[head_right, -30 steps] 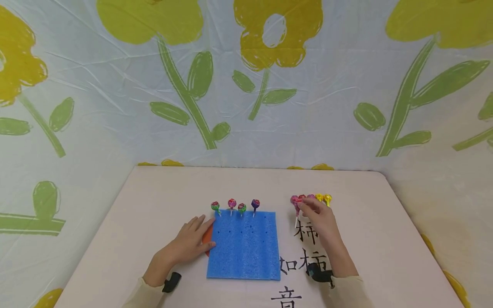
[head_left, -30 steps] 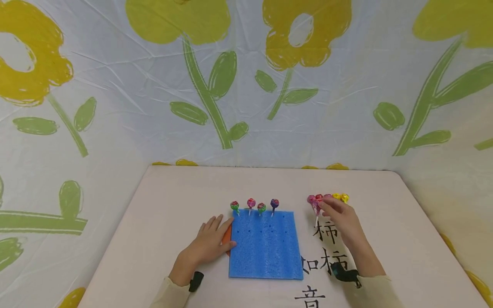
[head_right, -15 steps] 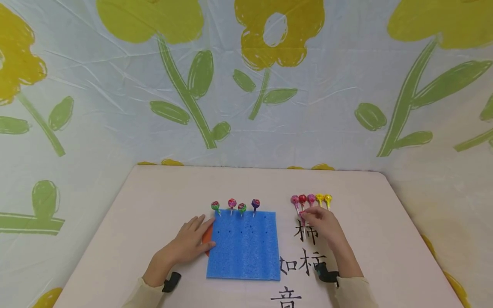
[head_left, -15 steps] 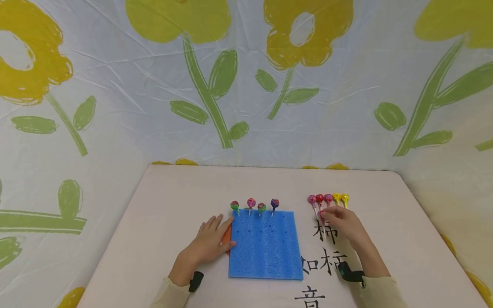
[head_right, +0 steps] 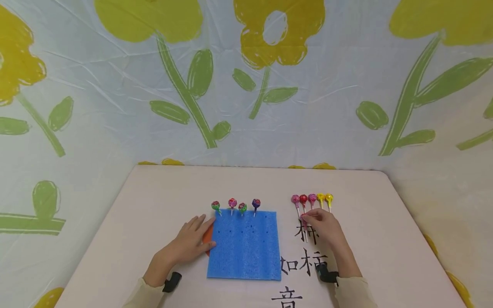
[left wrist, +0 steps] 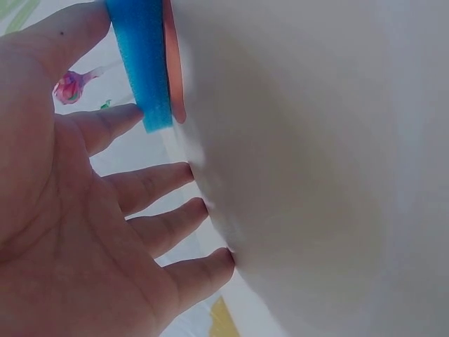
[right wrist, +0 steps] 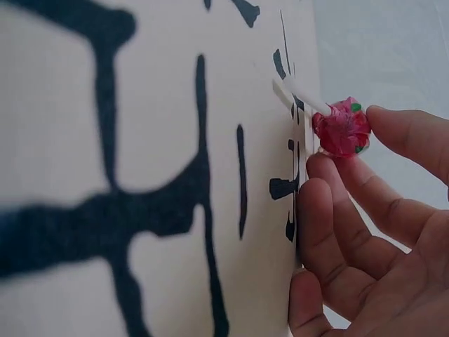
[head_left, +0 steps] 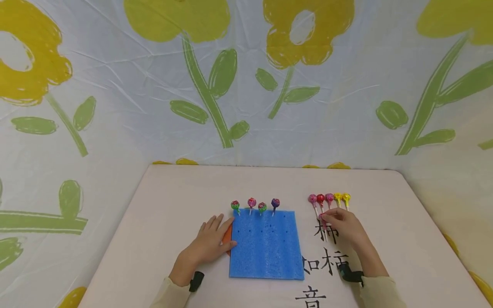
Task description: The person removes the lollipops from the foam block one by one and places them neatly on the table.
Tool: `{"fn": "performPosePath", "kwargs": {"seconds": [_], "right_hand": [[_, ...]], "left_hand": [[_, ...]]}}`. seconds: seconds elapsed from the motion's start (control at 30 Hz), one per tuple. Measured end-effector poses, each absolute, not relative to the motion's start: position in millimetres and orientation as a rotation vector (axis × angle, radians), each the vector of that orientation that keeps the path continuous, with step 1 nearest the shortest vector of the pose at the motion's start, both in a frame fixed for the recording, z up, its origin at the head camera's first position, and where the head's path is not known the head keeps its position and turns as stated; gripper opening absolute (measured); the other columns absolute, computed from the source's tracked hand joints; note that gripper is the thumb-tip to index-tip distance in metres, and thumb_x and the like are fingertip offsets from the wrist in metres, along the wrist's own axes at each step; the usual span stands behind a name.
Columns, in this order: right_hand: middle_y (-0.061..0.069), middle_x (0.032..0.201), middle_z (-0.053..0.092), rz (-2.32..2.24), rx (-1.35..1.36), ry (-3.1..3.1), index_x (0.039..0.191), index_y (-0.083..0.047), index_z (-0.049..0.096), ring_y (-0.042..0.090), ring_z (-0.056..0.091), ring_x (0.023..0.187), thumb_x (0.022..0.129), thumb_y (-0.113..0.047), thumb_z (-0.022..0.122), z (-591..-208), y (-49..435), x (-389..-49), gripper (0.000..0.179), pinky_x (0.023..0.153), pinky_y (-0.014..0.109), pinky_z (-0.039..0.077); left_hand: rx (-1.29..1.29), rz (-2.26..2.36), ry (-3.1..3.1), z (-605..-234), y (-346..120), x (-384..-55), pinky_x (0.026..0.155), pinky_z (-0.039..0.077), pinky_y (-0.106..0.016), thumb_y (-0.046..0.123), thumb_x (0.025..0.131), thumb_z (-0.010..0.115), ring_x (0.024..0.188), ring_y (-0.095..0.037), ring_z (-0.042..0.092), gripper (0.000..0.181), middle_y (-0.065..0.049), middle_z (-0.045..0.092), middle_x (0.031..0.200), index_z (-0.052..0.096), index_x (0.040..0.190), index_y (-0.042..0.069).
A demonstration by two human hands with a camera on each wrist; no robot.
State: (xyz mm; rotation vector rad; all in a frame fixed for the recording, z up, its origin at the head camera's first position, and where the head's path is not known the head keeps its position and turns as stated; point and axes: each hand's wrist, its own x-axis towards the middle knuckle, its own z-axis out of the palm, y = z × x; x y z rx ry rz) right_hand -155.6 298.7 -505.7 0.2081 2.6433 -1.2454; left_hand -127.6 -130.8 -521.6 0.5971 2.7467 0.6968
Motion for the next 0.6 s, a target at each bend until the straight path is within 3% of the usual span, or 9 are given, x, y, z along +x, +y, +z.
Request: {"fn": "performPosePath", "kwargs": {"seconds": [0.6], "right_hand": [[0.015, 0.106, 0.064, -1.128, 0.196, 2.739, 0.116, 0.002, 0.065, 0.032, 0.055, 0.096, 0.099, -0.039, 0.063, -505.6, 295.3, -156.1, 0.045, 0.078, 0.044, 0.049]], "left_hand": [[0.601, 0.685, 2.75, -516.3, -129.9, -127.3, 0.111, 0.016, -0.069, 0.046, 0.098, 0.061, 0.145, -0.049, 0.019, 0.073, -0.026, 0.026, 0.158, 0.033, 0.157, 0.013]]}}
